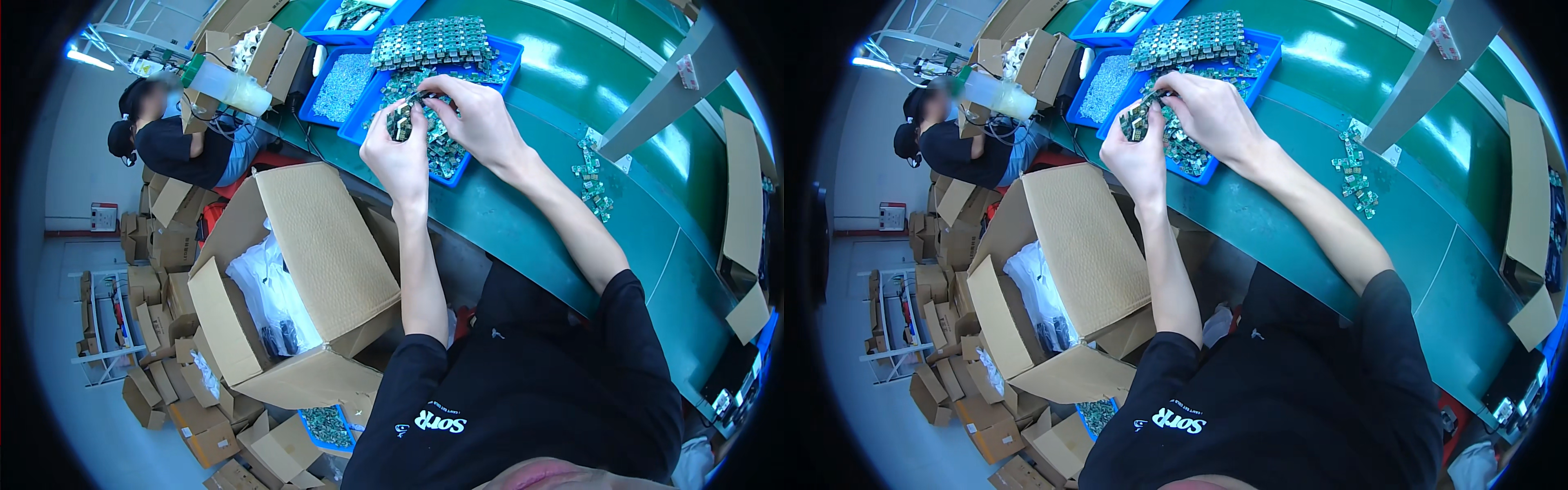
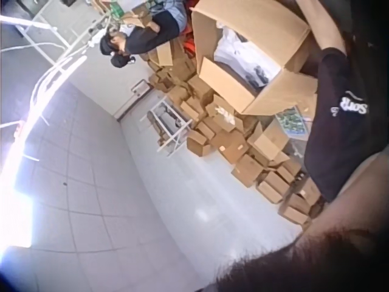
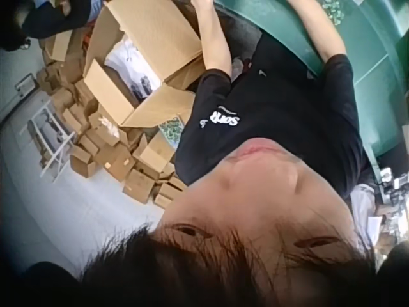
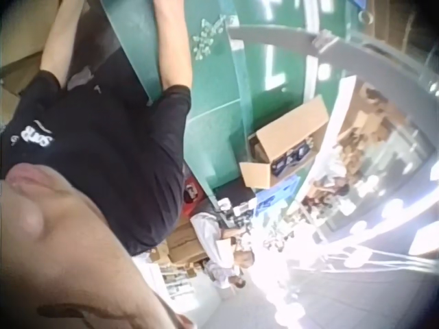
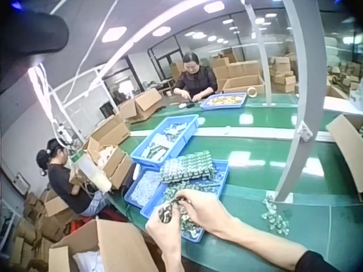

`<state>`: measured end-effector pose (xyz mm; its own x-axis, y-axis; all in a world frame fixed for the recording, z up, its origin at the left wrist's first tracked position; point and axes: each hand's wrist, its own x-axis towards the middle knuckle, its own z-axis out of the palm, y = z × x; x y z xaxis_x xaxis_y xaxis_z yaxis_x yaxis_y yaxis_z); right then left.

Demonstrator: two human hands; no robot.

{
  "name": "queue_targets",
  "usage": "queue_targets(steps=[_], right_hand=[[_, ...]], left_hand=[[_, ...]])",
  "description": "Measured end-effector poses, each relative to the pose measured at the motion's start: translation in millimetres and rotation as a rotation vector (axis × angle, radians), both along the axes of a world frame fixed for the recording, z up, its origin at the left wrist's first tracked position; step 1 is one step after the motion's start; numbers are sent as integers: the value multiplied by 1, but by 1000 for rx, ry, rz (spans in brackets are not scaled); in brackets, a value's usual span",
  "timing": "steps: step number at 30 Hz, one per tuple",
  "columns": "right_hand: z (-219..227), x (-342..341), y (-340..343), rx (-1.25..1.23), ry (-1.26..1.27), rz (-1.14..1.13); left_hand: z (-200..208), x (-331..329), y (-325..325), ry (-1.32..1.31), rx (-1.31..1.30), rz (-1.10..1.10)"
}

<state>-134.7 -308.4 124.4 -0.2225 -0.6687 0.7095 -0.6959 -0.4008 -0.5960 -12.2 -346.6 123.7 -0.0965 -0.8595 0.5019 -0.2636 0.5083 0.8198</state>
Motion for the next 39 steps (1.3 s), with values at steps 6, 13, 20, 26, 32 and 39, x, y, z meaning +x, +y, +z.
queue_targets(steps=[6, 13, 20, 26, 32, 39], right_hand=[[3, 8, 2, -22, -30, 31], [-17, -17, -14, 112, 33, 36], [-8, -21, -15, 113, -110, 147], [-6, -27, -15, 127, -120, 199], [-2, -23, -11, 272, -292, 317], [-4, -20, -13, 143, -209, 270]], left_hand=[[4, 0, -10, -12, -45, 85], [-3, 0, -29, 185, 312, -167], [-8, 8, -39, 61, 433, -401], [-10, 4, -32, -39, 415, -515], [-17, 8, -26, 76, 409, -547], [-25, 13, -29, 141, 451, -621]])
